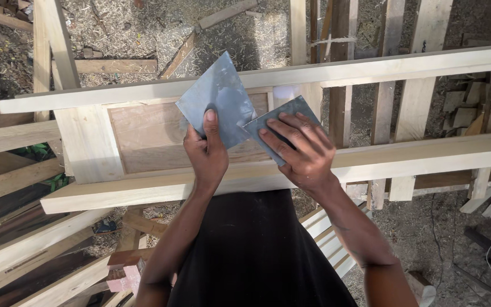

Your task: The person sands a wooden frame using sandpaper, moving the sandpaper back and forth across the surface to smooth it. The person holds a second piece of sandpaper in the other hand while working.

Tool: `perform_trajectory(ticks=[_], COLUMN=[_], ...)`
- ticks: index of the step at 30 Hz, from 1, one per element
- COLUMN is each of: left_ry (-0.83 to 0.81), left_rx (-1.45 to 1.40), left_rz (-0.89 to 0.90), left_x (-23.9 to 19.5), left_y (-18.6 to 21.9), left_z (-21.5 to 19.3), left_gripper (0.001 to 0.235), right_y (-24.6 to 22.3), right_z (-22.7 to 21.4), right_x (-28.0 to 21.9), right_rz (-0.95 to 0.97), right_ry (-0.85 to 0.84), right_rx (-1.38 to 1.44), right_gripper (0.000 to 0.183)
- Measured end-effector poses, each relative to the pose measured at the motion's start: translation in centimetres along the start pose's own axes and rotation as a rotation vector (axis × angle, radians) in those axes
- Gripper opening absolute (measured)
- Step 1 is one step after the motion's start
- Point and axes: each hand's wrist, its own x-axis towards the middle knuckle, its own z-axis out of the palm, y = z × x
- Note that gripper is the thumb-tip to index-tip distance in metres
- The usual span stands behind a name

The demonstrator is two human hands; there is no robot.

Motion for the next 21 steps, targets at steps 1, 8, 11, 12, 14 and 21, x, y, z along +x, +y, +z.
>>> perform_trajectory(ticks=[1, 8, 11, 12, 14, 21], left_ry=[0.014, 0.096, 0.129, 0.134, 0.125, 0.176], left_rx=[0.010, -0.062, -0.137, -0.176, -0.281, -0.473], left_rz=[-0.036, -0.121, -0.099, -0.086, -0.092, -0.193], left_x=[-0.1, 1.2, 2.6, 3.1, 3.5, 2.9], left_y=[-0.2, -2.4, -2.6, -2.7, -3.2, -4.5], left_z=[0.3, 0.5, -2.5, -3.6, -5.6, -7.3], left_gripper=[0.038, 0.045, 0.049, 0.049, 0.048, 0.042], right_y=[-0.2, 0.9, 5.4, 7.4, 11.1, 18.1], right_z=[-0.1, 1.8, 4.0, 4.8, 6.3, 12.0], right_x=[-0.1, -4.9, -7.7, -8.5, -9.7, -10.5], right_rz=[0.019, 0.189, 0.308, 0.344, 0.393, 0.200], right_ry=[-0.035, -0.225, -0.191, -0.184, -0.192, -0.260], right_rx=[-0.012, 0.186, 0.171, 0.075, -0.081, -0.242], right_gripper=[0.032, 0.048, 0.050, 0.052, 0.049, 0.055])
